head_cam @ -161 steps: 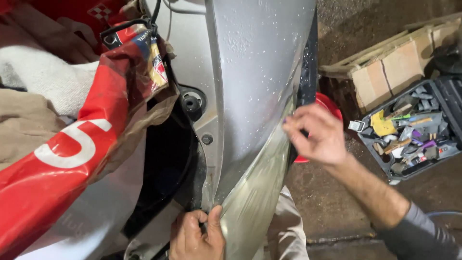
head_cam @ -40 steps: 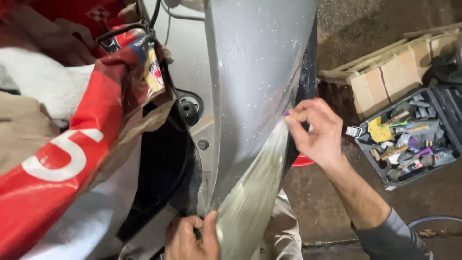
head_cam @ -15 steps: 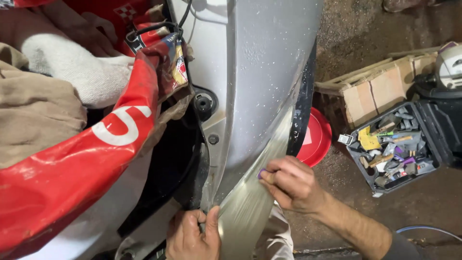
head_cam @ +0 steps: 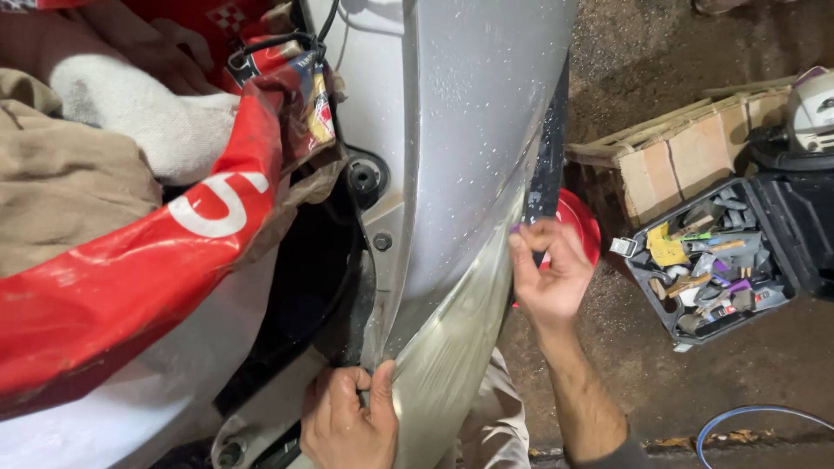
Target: The person kneels beside a car and uses a purple sanding block to wet-sand the surface of a cloudy headlight. They repeatedly dip the block in a red bucket of water and apply it to the lens. The person also applies masking tape to the edges of the headlight to protect the surrounding paint.
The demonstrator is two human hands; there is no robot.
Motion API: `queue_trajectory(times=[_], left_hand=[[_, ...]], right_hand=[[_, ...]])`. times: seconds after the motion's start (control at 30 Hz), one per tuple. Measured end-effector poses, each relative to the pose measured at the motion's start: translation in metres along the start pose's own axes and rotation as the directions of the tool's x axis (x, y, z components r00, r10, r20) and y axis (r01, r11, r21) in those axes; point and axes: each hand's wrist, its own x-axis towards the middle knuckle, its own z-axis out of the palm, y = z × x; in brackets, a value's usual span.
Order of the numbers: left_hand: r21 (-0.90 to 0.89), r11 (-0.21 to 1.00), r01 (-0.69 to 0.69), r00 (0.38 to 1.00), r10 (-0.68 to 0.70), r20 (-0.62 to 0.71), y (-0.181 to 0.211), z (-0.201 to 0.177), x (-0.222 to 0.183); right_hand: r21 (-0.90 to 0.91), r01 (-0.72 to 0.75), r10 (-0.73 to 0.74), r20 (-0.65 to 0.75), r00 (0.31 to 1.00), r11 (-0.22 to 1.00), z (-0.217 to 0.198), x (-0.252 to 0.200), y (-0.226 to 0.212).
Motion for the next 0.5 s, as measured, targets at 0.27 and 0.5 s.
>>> queue_trajectory(times=[0.27, 0.5], left_hand=[[-0.018, 1.000, 0.009, 0.998, -0.008, 0.058, -0.008, 0.005, -0.007], [-0.025, 1.000, 0.002, 0.998, -0.001, 0.055, -0.006, 0.005, -0.004]], right_hand=[[0.155, -0.228, 0.239, -0.056, 0.969, 0.961, 0.007, -0.010, -0.008], [0.057, -0.221, 0.226, -0.094, 0.970, 0.974, -0.005, -0.029, -0.040]])
